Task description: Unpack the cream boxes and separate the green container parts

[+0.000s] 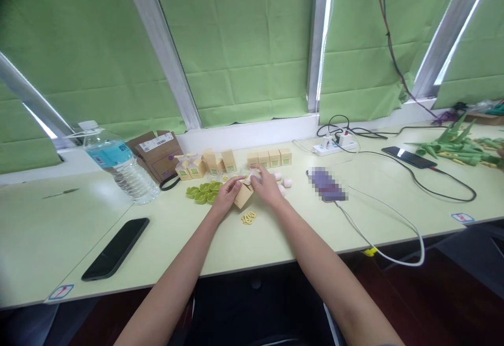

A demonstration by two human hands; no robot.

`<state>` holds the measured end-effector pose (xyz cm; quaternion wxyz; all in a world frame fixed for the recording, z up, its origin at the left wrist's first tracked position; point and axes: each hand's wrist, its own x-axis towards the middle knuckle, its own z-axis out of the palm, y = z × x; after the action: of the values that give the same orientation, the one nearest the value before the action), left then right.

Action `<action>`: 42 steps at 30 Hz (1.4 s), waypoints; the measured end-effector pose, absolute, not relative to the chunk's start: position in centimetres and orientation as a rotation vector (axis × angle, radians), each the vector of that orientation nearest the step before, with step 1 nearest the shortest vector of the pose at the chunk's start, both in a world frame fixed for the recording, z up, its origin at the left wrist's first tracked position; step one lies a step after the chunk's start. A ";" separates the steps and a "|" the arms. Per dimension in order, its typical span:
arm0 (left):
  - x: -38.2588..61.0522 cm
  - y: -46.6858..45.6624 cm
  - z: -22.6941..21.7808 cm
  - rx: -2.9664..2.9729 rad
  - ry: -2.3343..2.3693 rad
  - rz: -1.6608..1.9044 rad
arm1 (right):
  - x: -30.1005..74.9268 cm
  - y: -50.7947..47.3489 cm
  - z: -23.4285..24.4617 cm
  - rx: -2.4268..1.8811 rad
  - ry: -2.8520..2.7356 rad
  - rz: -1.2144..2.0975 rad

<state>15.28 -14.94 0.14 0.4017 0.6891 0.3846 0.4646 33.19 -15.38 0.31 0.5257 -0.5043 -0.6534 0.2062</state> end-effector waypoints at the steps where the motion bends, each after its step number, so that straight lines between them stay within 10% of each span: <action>1: 15.3 -15.0 0.1 1.741 0.956 1.153 | 33.2 -15.4 0.4 -1.209 -1.554 0.497; 42: 15.3 -14.7 -1.0 2.022 1.180 1.335 | 32.8 -15.0 -0.5 -1.094 -1.637 0.764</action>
<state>15.34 -14.67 -1.05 0.2213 0.7317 0.4271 0.4829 32.82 -15.04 -0.50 0.4925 -0.4507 -0.6748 0.3147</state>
